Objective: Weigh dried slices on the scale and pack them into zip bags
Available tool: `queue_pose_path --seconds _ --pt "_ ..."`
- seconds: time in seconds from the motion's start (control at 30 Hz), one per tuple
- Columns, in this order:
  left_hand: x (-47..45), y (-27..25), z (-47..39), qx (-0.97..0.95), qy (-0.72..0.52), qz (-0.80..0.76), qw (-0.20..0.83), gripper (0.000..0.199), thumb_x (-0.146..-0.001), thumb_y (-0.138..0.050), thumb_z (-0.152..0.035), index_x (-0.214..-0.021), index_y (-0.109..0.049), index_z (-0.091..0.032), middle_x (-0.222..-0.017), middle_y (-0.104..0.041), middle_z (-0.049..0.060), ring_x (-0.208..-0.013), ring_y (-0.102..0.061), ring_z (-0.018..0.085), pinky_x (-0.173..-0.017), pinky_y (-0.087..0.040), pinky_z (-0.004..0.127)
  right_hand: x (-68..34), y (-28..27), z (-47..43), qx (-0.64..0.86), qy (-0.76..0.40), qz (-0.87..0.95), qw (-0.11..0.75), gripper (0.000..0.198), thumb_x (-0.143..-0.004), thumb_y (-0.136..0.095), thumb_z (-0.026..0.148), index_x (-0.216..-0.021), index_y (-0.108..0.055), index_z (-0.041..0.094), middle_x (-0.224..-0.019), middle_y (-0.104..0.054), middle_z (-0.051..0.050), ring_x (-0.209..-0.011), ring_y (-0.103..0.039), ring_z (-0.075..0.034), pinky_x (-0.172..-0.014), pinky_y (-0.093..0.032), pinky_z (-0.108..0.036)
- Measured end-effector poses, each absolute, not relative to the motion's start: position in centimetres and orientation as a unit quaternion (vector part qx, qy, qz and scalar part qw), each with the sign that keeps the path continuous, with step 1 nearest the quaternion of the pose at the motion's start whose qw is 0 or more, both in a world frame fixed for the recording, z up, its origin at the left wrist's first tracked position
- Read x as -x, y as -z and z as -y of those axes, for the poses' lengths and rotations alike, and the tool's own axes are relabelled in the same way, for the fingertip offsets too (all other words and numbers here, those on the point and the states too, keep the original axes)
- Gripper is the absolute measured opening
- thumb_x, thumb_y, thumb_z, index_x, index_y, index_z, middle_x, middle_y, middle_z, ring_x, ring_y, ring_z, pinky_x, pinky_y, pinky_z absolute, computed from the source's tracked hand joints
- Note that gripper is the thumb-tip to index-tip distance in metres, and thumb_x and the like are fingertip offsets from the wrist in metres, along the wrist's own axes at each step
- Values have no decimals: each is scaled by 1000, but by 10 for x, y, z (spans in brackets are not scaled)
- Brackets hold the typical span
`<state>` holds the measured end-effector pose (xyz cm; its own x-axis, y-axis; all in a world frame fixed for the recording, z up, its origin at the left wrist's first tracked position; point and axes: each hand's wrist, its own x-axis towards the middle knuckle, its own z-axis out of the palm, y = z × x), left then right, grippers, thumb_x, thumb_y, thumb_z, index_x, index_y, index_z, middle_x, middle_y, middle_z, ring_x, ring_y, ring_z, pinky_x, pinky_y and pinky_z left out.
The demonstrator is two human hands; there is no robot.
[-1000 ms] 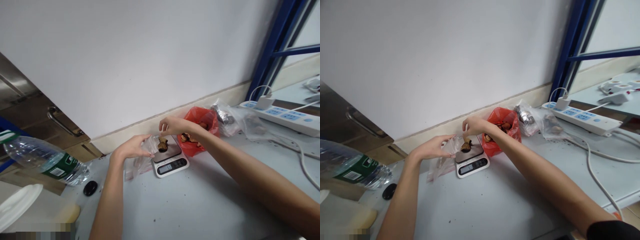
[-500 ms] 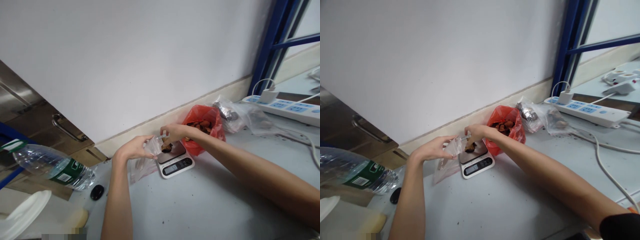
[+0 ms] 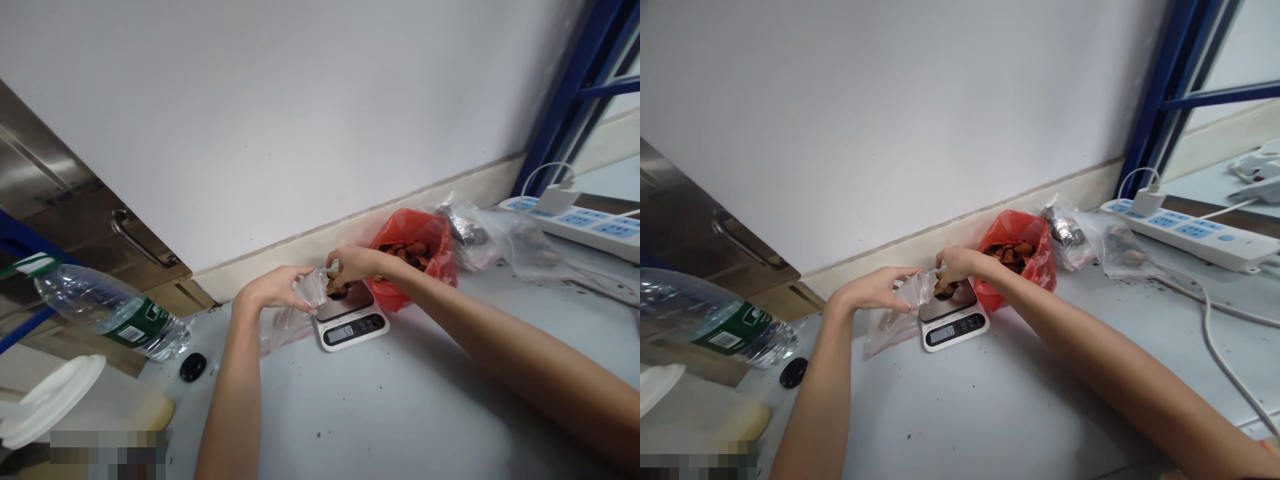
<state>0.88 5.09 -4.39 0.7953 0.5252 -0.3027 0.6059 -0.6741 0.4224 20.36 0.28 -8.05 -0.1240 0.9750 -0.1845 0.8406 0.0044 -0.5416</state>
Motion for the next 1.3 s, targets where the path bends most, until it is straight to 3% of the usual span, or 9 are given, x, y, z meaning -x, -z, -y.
queue_pose_path --seconds 0.2,0.37,0.53,0.8,0.93,1.03,1.13,1.23,1.3 --pt "-5 50 -57 -916 67 -305 251 82 -63 -82 -38 -139 -58 -19 -142 -62 9 -129 -57 32 -107 -43 36 -205 82 -1 656 -296 685 113 16 -63 -72 26 -76 -67 18 -67 -67 -2 -59 -59 -17 -51 -38 -28" --pt "-1 52 -59 -914 84 -318 237 89 -63 -84 -40 -144 -54 -20 -146 -59 10 -130 -57 32 -106 -44 35 -209 72 8 664 -304 669 137 25 -62 -74 22 -85 -64 20 -65 -66 1 -60 -61 -17 -54 -41 -27" --pt "-3 55 -58 -908 76 -331 245 104 -63 -85 -42 -153 -41 -16 -155 -47 14 -140 -46 32 -113 -38 36 -223 57 15 631 -345 648 250 25 -65 -75 20 -85 -60 22 -76 -72 -1 -73 -67 -19 -62 -47 -26" --pt "-14 58 -51 -912 -91 -282 284 101 -67 -82 -55 -152 -40 -20 -160 -39 16 -143 -41 36 -113 -38 46 -216 48 19 577 -338 632 391 25 -72 -81 24 -80 -57 21 -70 -72 -1 -68 -69 -17 -65 -52 -28" --pt "-18 59 -49 -894 -148 -267 327 106 -66 -84 -52 -155 -33 -24 -158 -41 15 -141 -43 35 -110 -41 48 -207 49 20 544 -334 645 420 17 -74 -79 20 -87 -70 17 -79 -77 -6 -72 -72 -20 -68 -56 -31" --pt "-15 58 -50 -883 -162 -256 359 102 -69 -82 -47 -155 -33 -23 -155 -45 16 -137 -47 35 -109 -42 48 -209 45 23 485 -332 681 437 23 -78 -77 33 -94 -78 17 -95 -80 -9 -89 -73 -24 -79 -57 -34" --pt "-9 56 -52 -870 -180 -265 375 104 -72 -81 -46 -158 -28 -23 -161 -36 16 -144 -40 35 -114 -37 49 -215 40 26 467 -288 709 444 32 -81 -72 49 -91 -81 20 -96 -80 -7 -96 -72 -27 -85 -56 -38" --pt "-4 52 -53 -866 -192 -266 377 104 -74 -81 -47 -159 -25 -27 -167 -23 12 -150 -28 36 -118 -33 51 -222 37 26 482 -243 712 448 28 -84 -70 45 -89 -81 20 -95 -79 -8 -95 -72 -27 -88 -54 -41" --pt "-1 50 -53 -865 -203 -249 387 102 -76 -80 -46 -160 -25 -26 -167 -23 12 -151 -27 36 -119 -31 52 -227 36 25 468 -229 722 456 23 -84 -68 37 -93 -80 20 -100 -79 -8 -96 -72 -27 -91 -54 -43"
